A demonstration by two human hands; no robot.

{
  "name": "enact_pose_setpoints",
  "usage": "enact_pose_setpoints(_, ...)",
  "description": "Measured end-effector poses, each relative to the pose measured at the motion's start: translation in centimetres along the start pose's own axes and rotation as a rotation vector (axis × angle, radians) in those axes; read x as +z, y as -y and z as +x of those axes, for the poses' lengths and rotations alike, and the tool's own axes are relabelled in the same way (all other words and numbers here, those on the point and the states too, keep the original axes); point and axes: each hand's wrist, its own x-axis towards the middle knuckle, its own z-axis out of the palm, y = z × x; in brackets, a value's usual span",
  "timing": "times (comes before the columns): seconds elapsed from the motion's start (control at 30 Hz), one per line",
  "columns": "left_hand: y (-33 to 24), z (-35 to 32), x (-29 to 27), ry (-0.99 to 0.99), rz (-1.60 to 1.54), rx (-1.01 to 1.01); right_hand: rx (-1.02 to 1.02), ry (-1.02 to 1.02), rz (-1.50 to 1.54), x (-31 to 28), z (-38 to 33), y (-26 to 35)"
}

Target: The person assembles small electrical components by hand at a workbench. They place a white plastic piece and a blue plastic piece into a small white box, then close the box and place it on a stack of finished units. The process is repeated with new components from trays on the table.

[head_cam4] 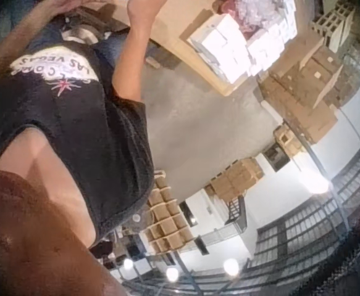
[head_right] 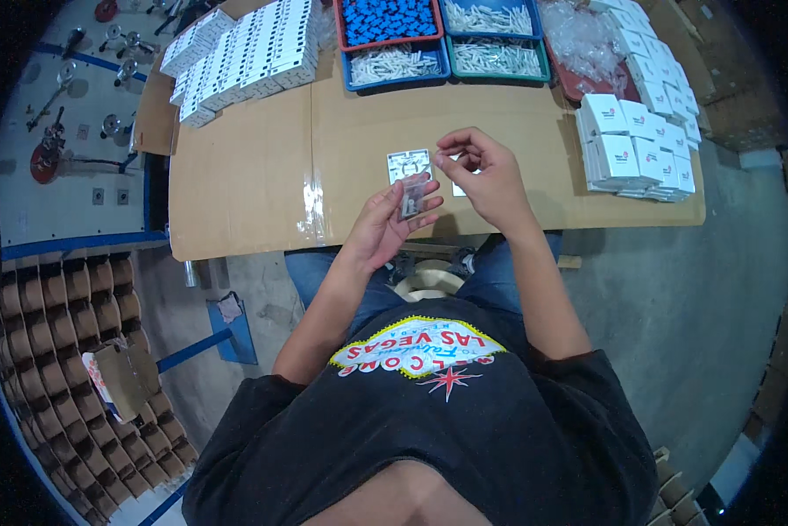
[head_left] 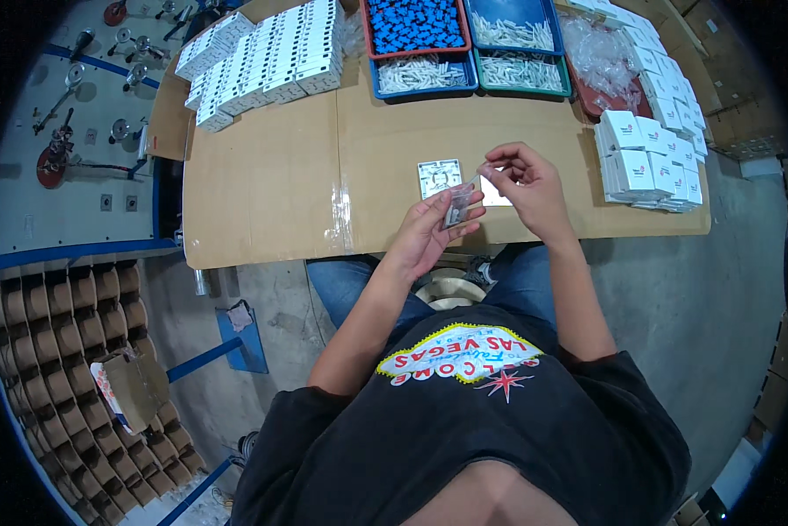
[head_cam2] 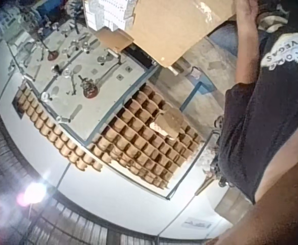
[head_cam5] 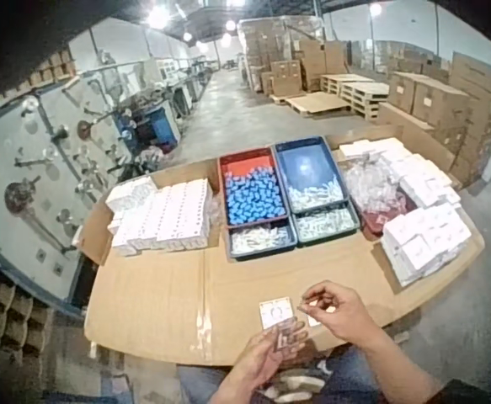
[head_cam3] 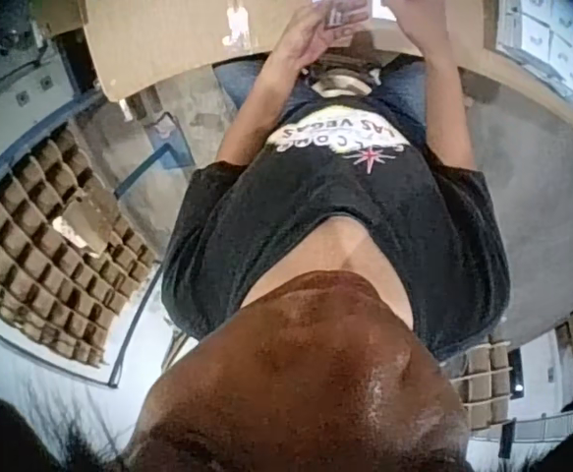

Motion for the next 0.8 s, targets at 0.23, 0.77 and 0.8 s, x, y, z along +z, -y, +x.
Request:
enact_pose_setpoints(0.23,0.4,-0.4,-0.1,-0.039,-0.049,-0.039,0.071,0.156,0.027,1.6,-0.4,-0.2)
enact_pose_setpoints(0.77,0.3,-0.1,0.1,-0.124,0.048,-0.003,0.171,0.248,-0.015,1.9,-0.1,0.2)
enact_pose_setpoints(0.8,0.2,-0.1,0.1,-0.124,0.055,0.000,0.124,0.255,-0.061,2.0,-0.1,-0.2)
